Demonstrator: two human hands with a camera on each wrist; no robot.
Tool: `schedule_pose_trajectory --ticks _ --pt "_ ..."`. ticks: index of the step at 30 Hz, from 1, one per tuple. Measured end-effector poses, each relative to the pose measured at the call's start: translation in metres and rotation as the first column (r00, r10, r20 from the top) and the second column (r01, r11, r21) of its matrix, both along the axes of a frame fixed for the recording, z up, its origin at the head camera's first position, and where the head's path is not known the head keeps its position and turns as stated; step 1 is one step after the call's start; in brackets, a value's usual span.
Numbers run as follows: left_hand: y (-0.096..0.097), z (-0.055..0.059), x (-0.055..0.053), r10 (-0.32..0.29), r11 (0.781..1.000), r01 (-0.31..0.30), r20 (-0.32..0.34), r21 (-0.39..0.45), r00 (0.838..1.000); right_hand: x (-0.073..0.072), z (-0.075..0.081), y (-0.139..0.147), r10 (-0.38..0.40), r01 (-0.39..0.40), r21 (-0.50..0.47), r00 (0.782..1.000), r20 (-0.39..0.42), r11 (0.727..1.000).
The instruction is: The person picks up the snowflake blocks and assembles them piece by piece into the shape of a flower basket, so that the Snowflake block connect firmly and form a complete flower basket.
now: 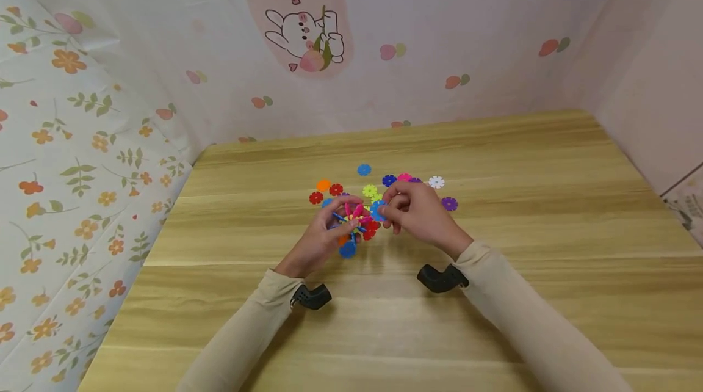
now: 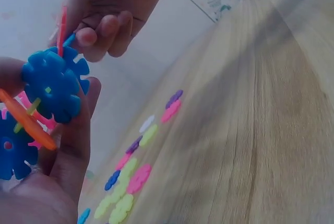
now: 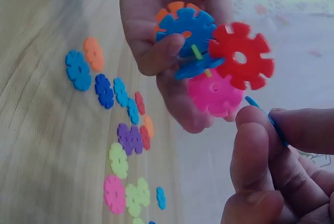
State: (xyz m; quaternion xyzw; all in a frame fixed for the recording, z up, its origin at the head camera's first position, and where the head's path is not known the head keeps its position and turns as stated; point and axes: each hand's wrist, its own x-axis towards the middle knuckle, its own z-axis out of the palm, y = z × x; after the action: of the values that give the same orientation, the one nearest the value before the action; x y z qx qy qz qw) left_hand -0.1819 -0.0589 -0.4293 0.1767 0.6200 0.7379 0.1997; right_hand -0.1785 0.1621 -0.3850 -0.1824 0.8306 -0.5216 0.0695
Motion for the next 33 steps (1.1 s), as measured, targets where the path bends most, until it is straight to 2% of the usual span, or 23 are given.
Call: schedule_pose_trajectory --ticks 8,14,18,22,28,32,33 --pt "0.000 0.000 -0.001 -0.019 1.000 0.019 0.000 0.020 1.000 0.004 0.003 -0.005 0.014 -0.012 0.033 0.998 -0.058 0.999" --pt "-0.001 0.000 0.000 0.013 0.994 -0.021 -0.068 -0.111 0.998 0.005 0.004 -0.008 0.050 -0.043 0.059 0.991 -0.127 0.997" --pt "0.000 0.001 -0.001 0.021 0.988 -0.034 -0.087 -0.149 0.996 0.004 0.003 -0.009 0.065 -0.057 0.067 0.990 -0.125 0.996" --pt "0.003 0.003 0.000 0.011 0.984 -0.024 -0.076 -0.176 0.997 0.003 0.001 -0.010 0.055 -0.047 0.070 0.992 -0.113 0.996" --pt "0.004 0.005 0.001 0.011 0.974 -0.026 -0.069 -0.227 0.998 0.001 -0.005 -0.015 0.044 -0.038 0.048 0.989 -0.144 0.998" --pt "0.003 0.004 0.001 0.023 0.961 -0.034 -0.046 -0.276 0.999 0.002 -0.009 -0.015 0.048 -0.045 0.026 0.993 -0.109 0.999" --pt "0.003 0.004 0.000 0.031 0.964 -0.036 -0.021 -0.265 0.999 0.002 -0.010 -0.015 0.043 -0.042 0.012 0.995 -0.095 0.999"
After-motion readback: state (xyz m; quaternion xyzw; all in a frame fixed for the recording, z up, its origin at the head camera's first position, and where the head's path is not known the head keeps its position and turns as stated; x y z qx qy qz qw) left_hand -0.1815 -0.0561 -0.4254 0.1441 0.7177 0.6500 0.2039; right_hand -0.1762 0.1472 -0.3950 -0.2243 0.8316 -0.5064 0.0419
